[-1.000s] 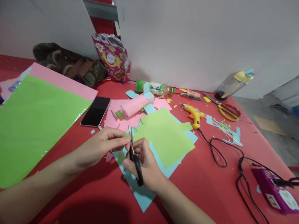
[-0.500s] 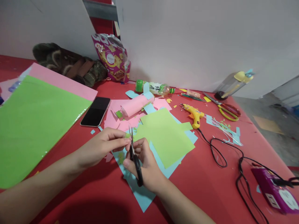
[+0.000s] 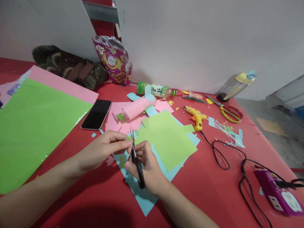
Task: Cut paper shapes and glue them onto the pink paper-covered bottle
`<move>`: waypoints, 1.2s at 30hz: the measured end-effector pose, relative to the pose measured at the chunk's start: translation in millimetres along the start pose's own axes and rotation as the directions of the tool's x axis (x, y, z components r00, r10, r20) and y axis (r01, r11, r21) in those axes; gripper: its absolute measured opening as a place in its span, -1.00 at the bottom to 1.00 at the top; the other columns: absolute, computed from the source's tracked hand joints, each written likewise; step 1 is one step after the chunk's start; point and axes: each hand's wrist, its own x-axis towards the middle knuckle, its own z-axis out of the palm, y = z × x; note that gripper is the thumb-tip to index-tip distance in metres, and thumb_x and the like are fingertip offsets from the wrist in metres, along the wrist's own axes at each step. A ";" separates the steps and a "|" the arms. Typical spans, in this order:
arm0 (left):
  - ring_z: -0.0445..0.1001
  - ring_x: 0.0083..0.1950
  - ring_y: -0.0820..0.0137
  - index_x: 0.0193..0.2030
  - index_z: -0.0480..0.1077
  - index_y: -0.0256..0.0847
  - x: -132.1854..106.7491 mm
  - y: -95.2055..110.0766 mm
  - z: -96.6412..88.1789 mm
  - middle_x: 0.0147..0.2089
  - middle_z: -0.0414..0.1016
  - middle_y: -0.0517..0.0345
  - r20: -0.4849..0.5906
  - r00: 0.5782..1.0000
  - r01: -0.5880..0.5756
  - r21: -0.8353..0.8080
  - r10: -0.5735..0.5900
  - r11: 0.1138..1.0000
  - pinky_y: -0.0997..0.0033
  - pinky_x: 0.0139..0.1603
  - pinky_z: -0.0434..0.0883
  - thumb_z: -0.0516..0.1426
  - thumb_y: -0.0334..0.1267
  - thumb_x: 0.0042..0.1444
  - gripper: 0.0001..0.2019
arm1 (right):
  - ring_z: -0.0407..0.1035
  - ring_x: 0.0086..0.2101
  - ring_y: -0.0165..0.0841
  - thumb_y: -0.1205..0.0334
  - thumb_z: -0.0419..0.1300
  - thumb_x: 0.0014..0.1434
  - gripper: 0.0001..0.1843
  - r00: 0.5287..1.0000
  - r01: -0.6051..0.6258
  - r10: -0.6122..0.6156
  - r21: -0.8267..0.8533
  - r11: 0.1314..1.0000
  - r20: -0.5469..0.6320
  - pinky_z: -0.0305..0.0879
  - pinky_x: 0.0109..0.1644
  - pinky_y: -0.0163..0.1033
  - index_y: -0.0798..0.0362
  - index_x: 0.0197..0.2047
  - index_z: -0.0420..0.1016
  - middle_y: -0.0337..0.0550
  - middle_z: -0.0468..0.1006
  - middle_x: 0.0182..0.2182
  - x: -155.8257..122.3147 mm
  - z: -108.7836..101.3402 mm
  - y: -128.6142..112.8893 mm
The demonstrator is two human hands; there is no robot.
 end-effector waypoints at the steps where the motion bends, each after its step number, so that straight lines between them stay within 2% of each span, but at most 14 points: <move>1: 0.07 -0.66 0.62 -0.64 0.24 -0.29 0.0 -0.3 -0.1 -0.75 0.16 0.34 -0.014 1.000 0.001 0.015 -0.001 1.000 0.58 -0.60 0.03 -0.03 -0.30 0.06 -0.72 | 0.11 -0.54 -0.49 0.05 0.13 0.02 -0.69 1.000 -0.002 0.002 -0.004 1.000 -0.002 0.05 -0.47 -0.34 -0.01 -0.32 0.05 -0.33 0.23 -0.53 0.2 0.2 -0.6; 5: -0.02 -0.62 0.60 -0.65 0.24 -0.30 -0.1 -1.3 -1.0 -0.72 0.01 0.35 -0.058 0.998 0.030 0.070 -0.026 0.997 0.56 -0.59 0.00 -0.02 -0.27 0.03 -0.73 | 0.11 -0.56 -0.49 0.03 0.13 0.01 -0.67 1.000 -0.013 0.012 -0.021 1.000 -0.014 0.04 -0.49 -0.34 -0.01 -0.33 0.04 -0.35 0.22 -0.55 0.9 0.6 -2.0; 8: -0.03 -0.60 0.58 -0.63 0.25 -0.30 0.1 -2.2 -2.1 -0.69 -0.02 0.34 -0.059 0.997 0.050 0.102 -0.044 0.994 0.55 -0.58 -0.01 -0.02 -0.24 0.03 -0.73 | 0.10 -0.58 -0.50 0.04 0.13 0.01 -0.66 1.000 -0.016 0.016 -0.032 0.999 -0.016 0.03 -0.51 -0.35 -0.01 -0.33 0.03 -0.36 0.22 -0.57 1.0 0.3 -1.0; 19: -0.02 -0.61 0.58 -0.60 0.29 -0.30 -0.6 -1.5 -3.5 -0.68 -0.04 0.34 -0.060 0.997 0.061 0.143 -0.053 0.988 0.55 -0.60 -0.01 -0.02 -0.21 0.02 -0.73 | 0.08 -0.60 -0.53 0.02 0.16 -0.03 -0.63 0.999 -0.022 0.020 -0.040 0.999 -0.047 0.02 -0.53 -0.36 -0.01 -0.34 0.03 -0.37 0.21 -0.55 0.9 1.1 -1.1; 25: 0.03 -0.59 0.57 -0.58 0.31 -0.30 -1.1 -3.7 -7.0 -0.66 0.02 0.31 -0.053 0.996 0.078 0.178 -0.070 0.981 0.56 -0.58 0.03 -0.02 -0.19 0.03 -0.72 | 0.09 -0.59 -0.53 0.02 0.16 -0.03 -0.64 0.998 -0.019 0.015 -0.052 0.998 -0.062 0.03 -0.53 -0.36 -0.01 -0.33 0.05 -0.34 0.21 -0.51 0.6 1.2 0.5; 36: 0.02 -0.68 0.60 -0.57 0.33 -0.29 -2.2 -2.8 -9.5 -0.67 -0.04 0.33 -0.069 0.990 0.131 0.165 -0.122 0.978 0.59 -0.73 0.06 -0.01 -0.18 0.01 -0.73 | 0.06 -0.64 -0.54 0.00 0.16 -0.05 -0.62 0.997 -0.041 0.036 -0.076 0.996 -0.072 -0.03 -0.58 -0.37 -0.01 -0.36 0.04 -0.40 0.19 -0.60 0.1 2.3 -1.8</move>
